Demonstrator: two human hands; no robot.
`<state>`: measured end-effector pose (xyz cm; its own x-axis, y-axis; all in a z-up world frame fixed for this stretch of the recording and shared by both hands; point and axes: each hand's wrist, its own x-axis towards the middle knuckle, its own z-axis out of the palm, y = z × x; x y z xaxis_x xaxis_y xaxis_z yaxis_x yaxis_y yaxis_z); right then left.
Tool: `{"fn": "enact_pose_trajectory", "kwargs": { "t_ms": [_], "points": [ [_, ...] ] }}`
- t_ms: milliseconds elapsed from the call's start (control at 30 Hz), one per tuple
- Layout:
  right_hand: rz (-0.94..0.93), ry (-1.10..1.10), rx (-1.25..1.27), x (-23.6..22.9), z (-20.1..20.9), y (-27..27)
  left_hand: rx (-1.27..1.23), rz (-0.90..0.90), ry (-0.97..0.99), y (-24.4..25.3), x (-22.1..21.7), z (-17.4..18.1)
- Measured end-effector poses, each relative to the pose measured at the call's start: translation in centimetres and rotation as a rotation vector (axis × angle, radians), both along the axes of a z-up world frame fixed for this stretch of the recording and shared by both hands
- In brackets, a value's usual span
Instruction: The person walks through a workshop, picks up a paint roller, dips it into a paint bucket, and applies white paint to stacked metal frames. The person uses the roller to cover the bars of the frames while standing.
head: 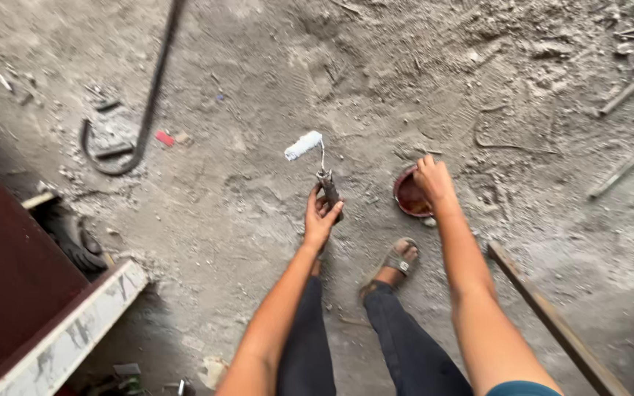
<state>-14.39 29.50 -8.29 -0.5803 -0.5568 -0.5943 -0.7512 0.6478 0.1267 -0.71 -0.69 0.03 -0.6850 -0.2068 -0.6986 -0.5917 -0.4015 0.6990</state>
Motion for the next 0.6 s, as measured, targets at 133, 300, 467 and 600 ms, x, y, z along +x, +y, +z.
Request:
{"fn": "enact_pose_trajectory", "kwargs": {
  "t_ms": [133, 300, 467, 600],
  "points": [
    [0.003, 0.239, -0.204, -0.6, -1.7, 0.0, -0.051, 0.041, -0.095, -1.5, -1.9, -0.3],
    [0.119, 0.137, -0.14, -2.8, -3.6, 0.2, -0.074, 0.156, 0.091, -3.2, -3.9, -3.0],
    [0.124, -0.104, -0.087, -3.0, -4.0, 1.6, -0.162, 0.133, 0.081, -4.2, -2.7, -3.9],
    [0.152, -0.094, -0.086, -3.8, -3.4, 1.4, -0.149, 0.163, 0.062, -4.2, -1.9, -3.7]
  ]
}}
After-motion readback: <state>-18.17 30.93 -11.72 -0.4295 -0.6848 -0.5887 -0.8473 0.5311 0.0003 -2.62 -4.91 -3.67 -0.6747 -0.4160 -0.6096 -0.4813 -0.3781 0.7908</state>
